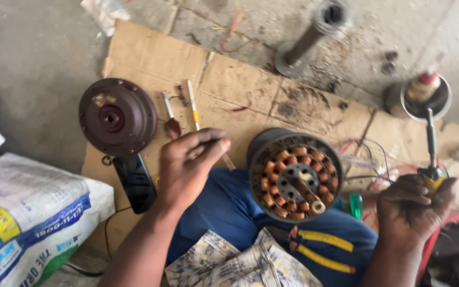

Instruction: The person winds wire around a fan stator and uses a screwdriver to push it into place before setting it aside. They then pick up a different stator to work on its coils and reach into a red bin to handle various small metal components.

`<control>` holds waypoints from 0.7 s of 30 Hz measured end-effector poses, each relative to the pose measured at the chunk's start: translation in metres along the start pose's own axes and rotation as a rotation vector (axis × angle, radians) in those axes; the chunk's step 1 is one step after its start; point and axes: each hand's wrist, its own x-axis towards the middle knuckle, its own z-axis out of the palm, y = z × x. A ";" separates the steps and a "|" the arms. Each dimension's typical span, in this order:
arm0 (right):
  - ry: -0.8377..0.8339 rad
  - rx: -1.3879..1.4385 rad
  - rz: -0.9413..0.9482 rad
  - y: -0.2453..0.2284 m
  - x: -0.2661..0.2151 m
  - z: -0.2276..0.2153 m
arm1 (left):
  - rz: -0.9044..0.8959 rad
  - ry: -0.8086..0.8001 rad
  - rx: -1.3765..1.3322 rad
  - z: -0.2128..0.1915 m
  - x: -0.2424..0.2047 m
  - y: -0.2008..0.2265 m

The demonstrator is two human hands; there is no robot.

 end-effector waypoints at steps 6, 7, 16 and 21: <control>-0.060 -0.044 -0.020 -0.015 -0.055 -0.004 | 0.219 -0.178 0.383 0.026 -0.057 0.024; -0.092 -0.150 -0.069 -0.016 -0.060 -0.004 | 0.313 -0.233 0.454 0.034 -0.063 0.030; -0.073 -0.362 -0.182 -0.048 -0.119 -0.045 | 0.470 -0.368 0.652 0.089 -0.078 -0.010; -0.108 -0.471 -0.180 -0.046 -0.133 -0.053 | 0.530 -0.347 0.720 0.097 -0.077 -0.017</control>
